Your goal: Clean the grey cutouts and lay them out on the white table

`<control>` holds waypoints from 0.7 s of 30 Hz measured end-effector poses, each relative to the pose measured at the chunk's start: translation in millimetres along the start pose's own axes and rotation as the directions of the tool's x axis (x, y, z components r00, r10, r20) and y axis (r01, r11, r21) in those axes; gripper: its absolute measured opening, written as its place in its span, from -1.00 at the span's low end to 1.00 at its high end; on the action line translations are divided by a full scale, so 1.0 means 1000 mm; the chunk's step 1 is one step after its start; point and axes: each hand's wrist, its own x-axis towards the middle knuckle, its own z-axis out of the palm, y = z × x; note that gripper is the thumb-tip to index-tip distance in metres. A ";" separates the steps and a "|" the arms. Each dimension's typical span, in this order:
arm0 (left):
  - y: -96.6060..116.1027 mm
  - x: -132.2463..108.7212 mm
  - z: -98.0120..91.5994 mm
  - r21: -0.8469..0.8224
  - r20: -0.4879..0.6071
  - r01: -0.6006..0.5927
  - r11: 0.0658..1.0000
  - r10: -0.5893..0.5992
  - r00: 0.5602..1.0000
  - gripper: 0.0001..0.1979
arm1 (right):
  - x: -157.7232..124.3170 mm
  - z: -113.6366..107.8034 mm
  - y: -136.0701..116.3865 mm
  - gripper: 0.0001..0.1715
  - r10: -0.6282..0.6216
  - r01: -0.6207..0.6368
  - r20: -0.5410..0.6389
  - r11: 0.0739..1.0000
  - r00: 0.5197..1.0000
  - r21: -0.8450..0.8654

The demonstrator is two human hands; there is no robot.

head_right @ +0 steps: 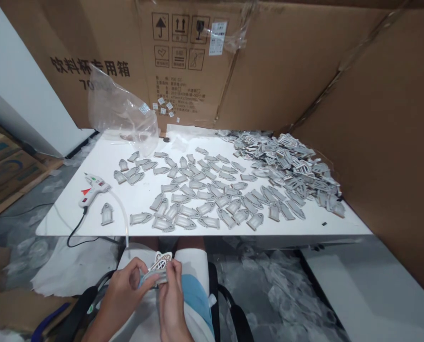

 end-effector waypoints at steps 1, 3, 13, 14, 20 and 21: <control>-0.002 0.000 -0.001 -0.009 0.023 0.020 1.000 -0.019 1.000 -0.62 | 0.001 0.000 0.001 -0.48 -0.005 0.005 0.003 1.000 1.000 0.003; -0.003 0.001 -0.002 -0.044 0.084 0.065 0.997 -0.061 0.995 -0.57 | 0.003 0.000 0.001 -0.47 -0.013 0.013 0.006 1.000 1.000 0.014; 0.022 0.013 -0.038 -0.174 0.337 0.096 0.980 -0.032 0.941 -0.50 | 0.007 0.000 -0.009 -0.50 0.021 -0.022 0.002 0.996 1.000 0.086; 0.027 0.020 -0.046 -0.196 0.328 0.091 0.976 -0.022 0.945 -0.49 | 0.008 0.000 -0.011 -0.51 0.003 -0.005 0.022 0.995 1.000 0.103; 0.080 0.107 -0.088 -0.062 0.088 -0.118 0.991 0.123 0.988 -0.47 | 0.007 -0.006 -0.014 -0.55 0.028 -0.038 0.104 0.995 0.994 0.094; 0.089 0.127 -0.092 0.061 0.006 -0.116 0.991 0.116 0.993 -0.46 | 0.006 -0.006 -0.015 -0.57 0.027 -0.038 0.130 0.996 0.991 0.086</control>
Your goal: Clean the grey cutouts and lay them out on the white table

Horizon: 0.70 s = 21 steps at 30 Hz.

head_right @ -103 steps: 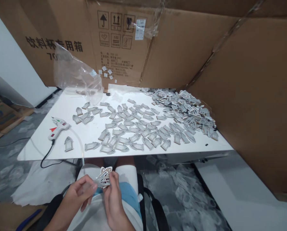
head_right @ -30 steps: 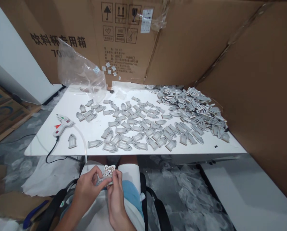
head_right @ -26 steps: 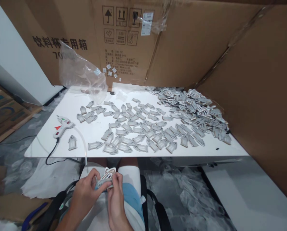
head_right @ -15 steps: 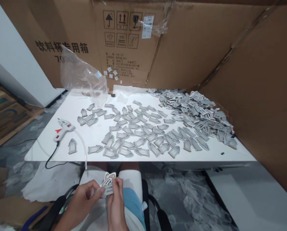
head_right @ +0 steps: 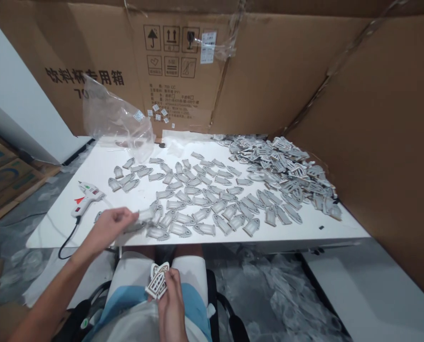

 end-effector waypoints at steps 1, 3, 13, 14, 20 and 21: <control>0.005 0.021 -0.003 0.051 -0.044 0.008 0.999 -0.005 0.999 -0.46 | -0.001 0.000 -0.001 -0.59 -0.003 0.003 0.021 1.000 1.000 -0.005; 0.012 0.061 -0.006 0.123 -0.081 0.011 0.992 -0.001 0.997 -0.50 | -0.002 -0.001 -0.004 -0.61 -0.023 0.023 0.024 1.000 0.999 0.002; 0.014 0.143 0.020 0.504 -0.102 0.041 0.863 0.013 0.995 -0.60 | 0.013 -0.020 -0.002 -0.50 -0.099 0.105 -0.078 0.992 0.992 0.066; 0.014 0.143 0.022 0.527 -0.101 0.032 0.849 0.025 0.995 -0.57 | 0.014 -0.021 -0.002 -0.50 -0.101 0.107 -0.078 0.992 0.992 0.074; 0.015 0.135 0.020 0.617 -0.059 -0.085 0.783 0.153 0.986 -0.48 | 0.014 -0.021 -0.012 -0.51 -0.087 0.089 -0.044 0.995 0.995 0.042; 0.016 0.133 0.020 0.620 -0.025 -0.126 0.775 0.179 0.983 -0.51 | 0.014 -0.021 -0.013 -0.52 -0.075 0.076 -0.026 0.997 0.997 0.035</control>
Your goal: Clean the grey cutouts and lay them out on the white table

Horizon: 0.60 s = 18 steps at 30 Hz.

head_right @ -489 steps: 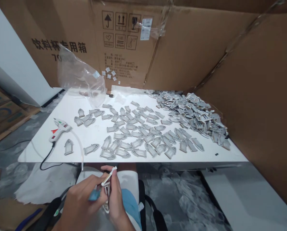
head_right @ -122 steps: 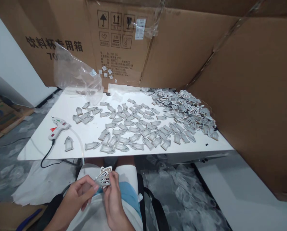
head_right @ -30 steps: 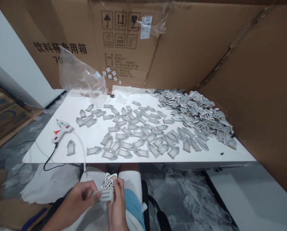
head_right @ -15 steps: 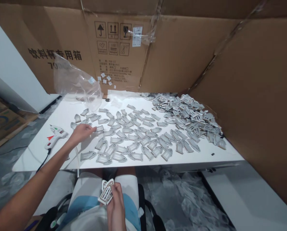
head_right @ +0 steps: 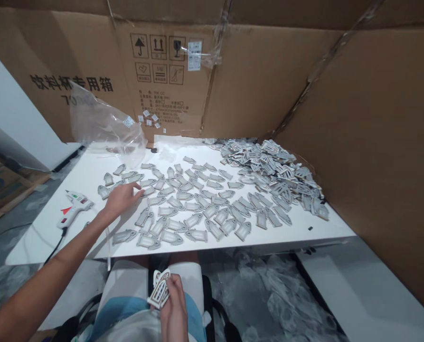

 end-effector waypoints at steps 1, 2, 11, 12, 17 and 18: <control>0.000 -0.002 -0.001 -0.003 0.016 -0.045 0.999 0.045 0.999 -0.53 | 0.000 0.000 -0.001 -0.52 0.015 -0.015 0.015 1.000 1.000 -0.006; 0.001 -0.004 -0.001 -0.009 0.034 -0.089 0.996 0.089 0.995 -0.56 | 0.000 -0.001 -0.003 -0.52 0.034 -0.034 0.029 0.999 0.999 -0.012; 0.004 -0.008 0.003 -0.251 0.071 -0.171 0.953 0.195 0.978 -0.60 | -0.006 0.014 -0.008 -0.30 0.239 -0.239 0.004 0.968 0.971 0.074; 0.006 -0.010 0.000 -0.309 0.064 -0.163 0.937 0.191 0.980 -0.61 | -0.008 0.016 -0.010 -0.31 0.266 -0.266 0.018 0.958 0.964 0.105; 0.013 -0.054 -0.019 -0.633 0.069 -0.063 0.772 0.138 0.988 -0.47 | -0.014 0.021 -0.015 -0.41 0.267 -0.290 0.135 0.938 0.954 0.191; 0.013 -0.070 -0.020 -0.688 0.084 -0.036 0.725 0.129 0.988 -0.47 | -0.015 0.021 -0.015 -0.42 0.246 -0.275 0.163 0.943 0.955 0.186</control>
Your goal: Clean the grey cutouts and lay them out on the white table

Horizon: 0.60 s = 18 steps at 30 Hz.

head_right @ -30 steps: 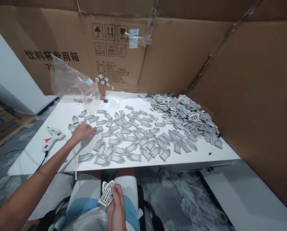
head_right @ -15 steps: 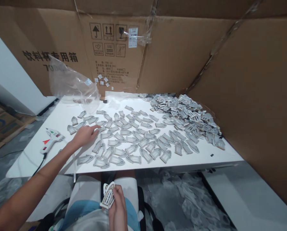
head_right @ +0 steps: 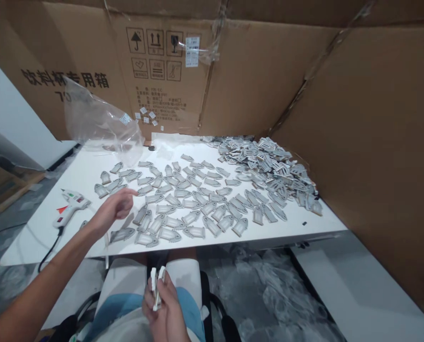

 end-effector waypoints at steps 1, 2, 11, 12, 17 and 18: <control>0.000 -0.018 0.003 -0.098 0.017 0.023 0.995 -0.021 1.000 -0.51 | 0.000 0.000 0.000 -0.44 -0.014 0.014 0.028 1.000 1.000 -0.010; -0.001 -0.037 0.007 -0.338 0.066 0.086 0.937 -0.068 0.996 -0.62 | 0.000 0.000 -0.001 -0.45 -0.021 0.022 0.054 1.000 0.998 -0.017; -0.034 -0.162 0.064 -0.603 0.297 0.435 0.669 -0.318 0.900 -0.44 | 0.006 0.012 0.004 -0.57 0.079 -0.076 0.141 0.997 0.987 -0.027; -0.034 -0.167 0.067 -0.606 0.289 0.438 0.664 -0.329 0.899 -0.45 | 0.007 0.013 0.004 -0.61 0.080 -0.082 0.141 0.997 0.987 0.007; -0.032 -0.176 0.082 -0.681 0.254 0.376 0.628 -0.278 0.926 -0.51 | 0.005 0.026 0.003 -0.66 0.104 -0.125 0.188 0.987 0.977 0.106; -0.031 -0.176 0.084 -0.699 0.256 0.366 0.614 -0.263 0.930 -0.52 | 0.004 0.029 0.003 -0.64 0.111 -0.135 0.203 0.985 0.973 0.106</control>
